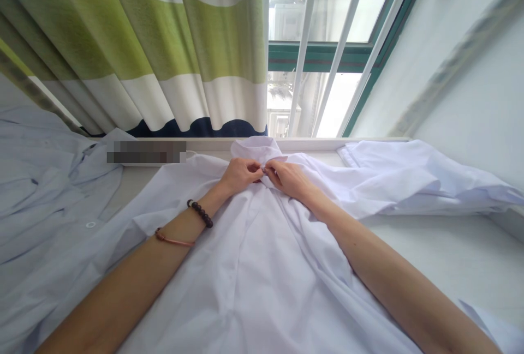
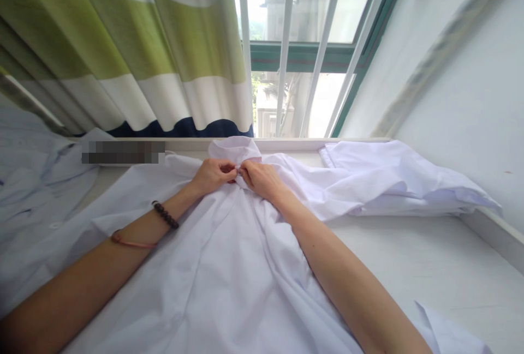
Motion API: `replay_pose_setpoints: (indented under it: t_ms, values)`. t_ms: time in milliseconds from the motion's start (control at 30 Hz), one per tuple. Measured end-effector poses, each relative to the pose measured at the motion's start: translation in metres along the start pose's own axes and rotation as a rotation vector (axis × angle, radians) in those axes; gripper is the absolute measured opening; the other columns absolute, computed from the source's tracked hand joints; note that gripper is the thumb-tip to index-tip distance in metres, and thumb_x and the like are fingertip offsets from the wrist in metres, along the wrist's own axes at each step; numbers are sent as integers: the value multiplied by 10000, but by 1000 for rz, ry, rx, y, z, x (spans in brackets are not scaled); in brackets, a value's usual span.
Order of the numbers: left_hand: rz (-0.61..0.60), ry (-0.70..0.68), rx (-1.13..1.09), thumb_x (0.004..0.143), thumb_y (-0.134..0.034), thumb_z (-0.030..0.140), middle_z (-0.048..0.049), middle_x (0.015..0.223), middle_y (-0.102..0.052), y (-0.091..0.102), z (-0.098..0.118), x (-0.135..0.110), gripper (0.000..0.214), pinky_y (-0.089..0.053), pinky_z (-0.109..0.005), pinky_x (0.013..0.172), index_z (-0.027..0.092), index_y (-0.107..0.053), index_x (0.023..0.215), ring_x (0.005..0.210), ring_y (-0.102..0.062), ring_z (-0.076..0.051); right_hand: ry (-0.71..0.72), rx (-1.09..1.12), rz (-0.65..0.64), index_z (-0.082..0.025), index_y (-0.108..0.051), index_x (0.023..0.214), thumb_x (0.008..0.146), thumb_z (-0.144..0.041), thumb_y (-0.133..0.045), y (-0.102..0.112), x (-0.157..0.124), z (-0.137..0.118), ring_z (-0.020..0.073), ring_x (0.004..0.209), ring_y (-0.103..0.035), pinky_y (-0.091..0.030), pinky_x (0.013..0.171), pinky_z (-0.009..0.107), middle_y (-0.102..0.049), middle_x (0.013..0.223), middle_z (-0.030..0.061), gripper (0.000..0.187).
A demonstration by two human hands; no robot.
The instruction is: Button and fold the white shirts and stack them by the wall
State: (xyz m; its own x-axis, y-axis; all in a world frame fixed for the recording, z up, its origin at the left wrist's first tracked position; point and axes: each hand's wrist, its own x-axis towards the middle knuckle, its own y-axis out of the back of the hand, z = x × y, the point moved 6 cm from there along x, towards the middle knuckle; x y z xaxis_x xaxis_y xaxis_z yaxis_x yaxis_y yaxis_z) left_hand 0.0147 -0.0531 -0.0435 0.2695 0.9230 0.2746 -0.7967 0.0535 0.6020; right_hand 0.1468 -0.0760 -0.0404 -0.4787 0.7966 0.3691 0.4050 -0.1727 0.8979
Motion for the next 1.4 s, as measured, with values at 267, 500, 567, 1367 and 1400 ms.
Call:
replay_pose_setpoints:
  t_ms: [267,500,567,1367,1400]
  values:
    - [-81,125,-292,738,-638,269,-52,751,-720,-4,-11,3,208,-565,-279,654,91,-705,822,639,-660,-149,-21,160,83,-187,-604,925,901,-254,-476,1,2,5,157,739,-606,-369,659,258,-683,857,35,146]
    - [-62,179,-414,700,-688,251,-28,699,-693,-7,-17,5,178,-558,-281,671,95,-686,786,617,-635,-119,-43,134,85,-186,-612,937,887,-267,-499,0,1,2,148,726,-611,-375,650,249,-688,854,20,148]
    - [-54,191,-431,693,-687,224,-23,686,-687,-8,-19,6,148,-547,-262,653,97,-685,768,609,-628,-112,-54,81,84,-188,-611,955,899,-275,-484,-1,1,0,160,750,-625,-366,643,254,-694,867,21,164]
    - [113,217,-351,689,-639,139,26,615,-635,-2,-10,5,32,-448,-207,559,120,-635,715,537,-575,-89,-24,-159,74,-172,-601,942,972,-270,-357,5,2,-11,182,734,-629,-271,569,282,-694,919,61,265]
    - [108,223,-367,698,-631,142,31,607,-627,-2,-11,5,27,-441,-201,552,122,-630,717,525,-563,-82,-10,-140,82,-172,-600,946,971,-261,-359,5,2,-11,180,739,-628,-281,576,278,-693,925,61,258]
